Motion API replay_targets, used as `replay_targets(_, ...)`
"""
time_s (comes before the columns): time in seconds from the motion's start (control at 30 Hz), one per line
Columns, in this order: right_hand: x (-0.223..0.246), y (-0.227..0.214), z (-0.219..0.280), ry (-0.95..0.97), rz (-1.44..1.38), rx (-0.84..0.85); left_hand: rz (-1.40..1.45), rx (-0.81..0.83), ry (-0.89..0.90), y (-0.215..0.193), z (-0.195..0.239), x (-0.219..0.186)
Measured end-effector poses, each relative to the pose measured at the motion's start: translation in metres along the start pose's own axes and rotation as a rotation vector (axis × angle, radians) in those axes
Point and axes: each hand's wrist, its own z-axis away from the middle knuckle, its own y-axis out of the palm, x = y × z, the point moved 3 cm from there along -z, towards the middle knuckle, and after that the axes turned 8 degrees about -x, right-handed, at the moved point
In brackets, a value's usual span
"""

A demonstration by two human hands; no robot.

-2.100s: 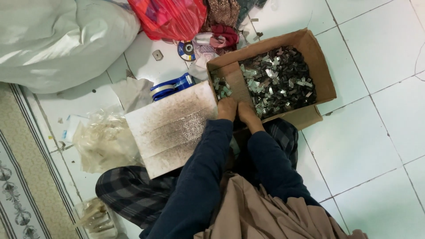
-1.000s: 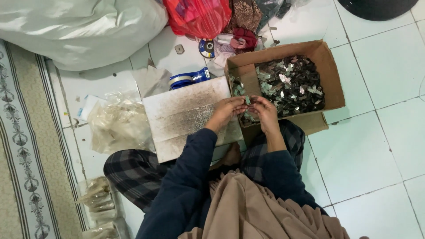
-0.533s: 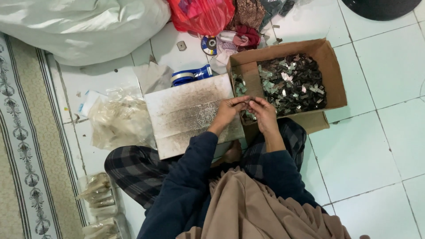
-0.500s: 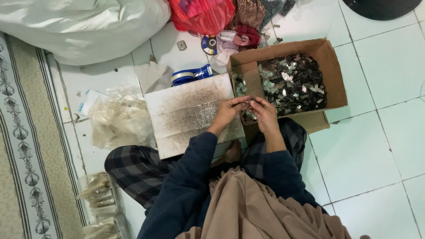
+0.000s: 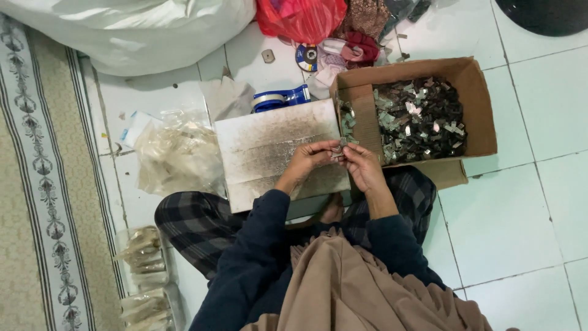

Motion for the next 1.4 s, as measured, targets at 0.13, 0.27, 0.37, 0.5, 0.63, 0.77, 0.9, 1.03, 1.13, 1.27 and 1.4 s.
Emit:
replay_targets(0.13,-0.014,0.034,0.006,0.046,0.019,0.022,-0.030,-0.058,0.075,-0.024,0.018,-0.018)
replay_targets(0.27,-0.036,0.059,0.003,0.109,0.028,0.086,-0.164,-0.078,0.200,-0.052,0.031,-0.025)
replay_targets(0.37,-0.051,0.075,0.001,0.141,0.047,0.115,-0.268,-0.116,0.291,-0.069,0.044,-0.037)
replay_targets(0.5,-0.066,0.094,-0.002,0.168,0.100,0.169,-0.363,-0.191,0.356,-0.081,0.059,-0.050)
replay_targets(0.63,-0.080,0.101,-0.010,0.171,0.159,0.189,-0.384,-0.231,0.378,-0.094,0.059,-0.048)
replay_targets(0.77,-0.088,0.105,-0.014,0.157,0.232,0.205,-0.409,-0.268,0.384,-0.101,0.061,-0.049)
replay_targets(0.9,-0.092,0.108,-0.012,0.044,0.431,0.211,-0.533,-0.316,0.347,-0.097,0.069,-0.059)
replay_targets(1.03,-0.075,0.121,0.004,-0.196,0.805,0.276,-0.779,-0.319,0.313,-0.083,0.082,-0.089)
replay_targets(1.13,-0.064,0.130,0.013,-0.369,0.995,0.337,-0.970,-0.321,0.253,-0.084,0.078,-0.086)
replay_targets(1.27,-0.049,0.136,0.024,-0.453,1.045,0.324,-1.163,-0.442,0.228,-0.083,0.073,-0.085)
replay_targets(1.4,-0.053,0.120,0.016,-0.575,1.067,0.243,-1.185,-0.476,0.254,-0.068,0.064,-0.089)
